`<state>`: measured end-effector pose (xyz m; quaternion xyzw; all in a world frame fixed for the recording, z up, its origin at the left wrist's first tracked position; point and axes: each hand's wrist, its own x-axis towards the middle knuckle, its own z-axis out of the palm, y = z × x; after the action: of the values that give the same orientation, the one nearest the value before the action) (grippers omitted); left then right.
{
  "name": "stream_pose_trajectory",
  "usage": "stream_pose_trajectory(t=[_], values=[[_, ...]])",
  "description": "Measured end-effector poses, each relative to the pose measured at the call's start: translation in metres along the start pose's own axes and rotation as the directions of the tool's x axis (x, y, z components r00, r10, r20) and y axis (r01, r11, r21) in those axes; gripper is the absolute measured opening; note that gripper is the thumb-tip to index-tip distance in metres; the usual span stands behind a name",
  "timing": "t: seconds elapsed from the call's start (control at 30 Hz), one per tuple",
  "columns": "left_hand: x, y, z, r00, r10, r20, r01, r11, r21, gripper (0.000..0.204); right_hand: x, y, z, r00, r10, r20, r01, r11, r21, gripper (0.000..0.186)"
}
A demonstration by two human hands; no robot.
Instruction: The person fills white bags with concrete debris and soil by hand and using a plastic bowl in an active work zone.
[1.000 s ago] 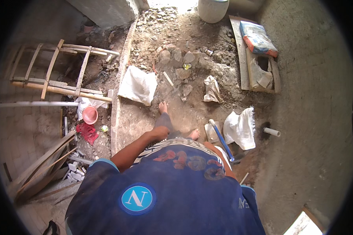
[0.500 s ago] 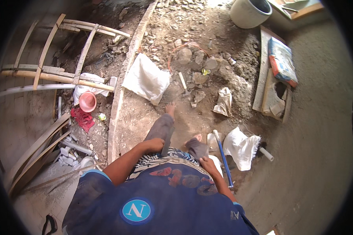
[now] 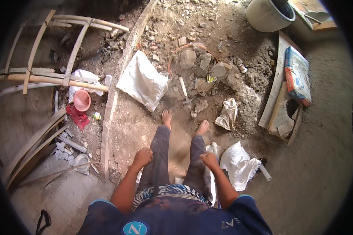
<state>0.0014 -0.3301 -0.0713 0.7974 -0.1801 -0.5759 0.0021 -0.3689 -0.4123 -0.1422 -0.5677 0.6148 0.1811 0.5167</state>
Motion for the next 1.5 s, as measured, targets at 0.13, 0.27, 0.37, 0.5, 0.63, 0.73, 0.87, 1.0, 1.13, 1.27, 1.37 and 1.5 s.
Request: stream_pose_trajectory(t=[0.13, 0.27, 0.37, 0.5, 0.63, 0.73, 0.87, 1.0, 1.13, 1.27, 1.37, 1.5], values=[[0.073, -0.024, 0.035, 0.912, 0.089, -0.399, -0.106, 0.994, -0.020, 0.057, 0.057, 0.031, -0.012, 0.988, 0.138, -0.068, -0.141, 0.990, -0.031, 0.035], [0.162, 0.003, 0.059, 0.896, 0.064, -0.439, -0.087, 0.996, -0.033, 0.076, 0.112, 0.058, -0.003, 0.982, 0.187, 0.016, -0.187, 0.982, -0.002, 0.033], [0.236, 0.013, 0.062, 0.825, 0.080, -0.559, -0.109, 0.994, -0.019, 0.084, 0.163, 0.031, 0.011, 0.994, 0.075, 0.085, -0.072, 0.996, -0.045, 0.034], [0.330, 0.031, 0.059, 0.818, 0.122, -0.562, -0.098, 0.993, 0.073, 0.098, 0.260, 0.008, 0.048, 0.999, -0.048, -0.011, 0.045, 0.982, -0.184, 0.036], [0.394, 0.044, 0.043, 0.810, 0.097, -0.579, 0.052, 0.971, 0.235, 0.084, 0.354, -0.071, 0.077, 0.966, -0.249, -0.074, 0.238, 0.962, -0.135, 0.040], [0.435, 0.039, 0.009, 0.879, 0.038, -0.475, 0.067, 0.977, 0.202, 0.052, 0.410, -0.141, 0.092, 0.933, -0.317, -0.170, 0.314, 0.948, -0.041, 0.050], [0.447, 0.016, -0.010, 0.798, 0.042, -0.601, -0.235, 0.940, -0.247, 0.020, 0.443, -0.211, 0.106, 0.918, -0.356, -0.176, 0.362, 0.932, 0.004, 0.063], [0.378, 0.070, -0.036, 0.858, 0.015, -0.514, -0.451, 0.500, -0.739, 0.019, 0.440, -0.243, 0.092, 0.932, -0.333, -0.144, 0.360, 0.894, 0.265, 0.077], [0.292, 0.073, -0.082, 0.870, 0.228, -0.437, -0.493, 0.404, -0.770, 0.026, 0.413, -0.285, 0.096, 0.929, -0.367, 0.038, 0.260, 0.725, 0.637, 0.083], [0.228, 0.060, -0.091, 0.881, 0.318, -0.350, -0.380, 0.917, -0.123, 0.036, 0.390, -0.305, 0.125, 0.919, -0.361, 0.159, 0.193, 0.764, 0.615, 0.048], [0.211, 0.027, -0.088, 0.939, 0.043, -0.342, -0.115, 0.975, -0.192, 0.030, 0.369, -0.313, 0.135, 0.917, -0.280, 0.284, 0.189, 0.932, 0.311, 0.038], [0.218, -0.030, -0.068, 0.850, -0.150, -0.506, -0.300, 0.652, -0.697, 0.029, 0.375, -0.277, 0.127, 0.967, -0.240, 0.088, 0.195, 0.916, 0.350, 0.046]])
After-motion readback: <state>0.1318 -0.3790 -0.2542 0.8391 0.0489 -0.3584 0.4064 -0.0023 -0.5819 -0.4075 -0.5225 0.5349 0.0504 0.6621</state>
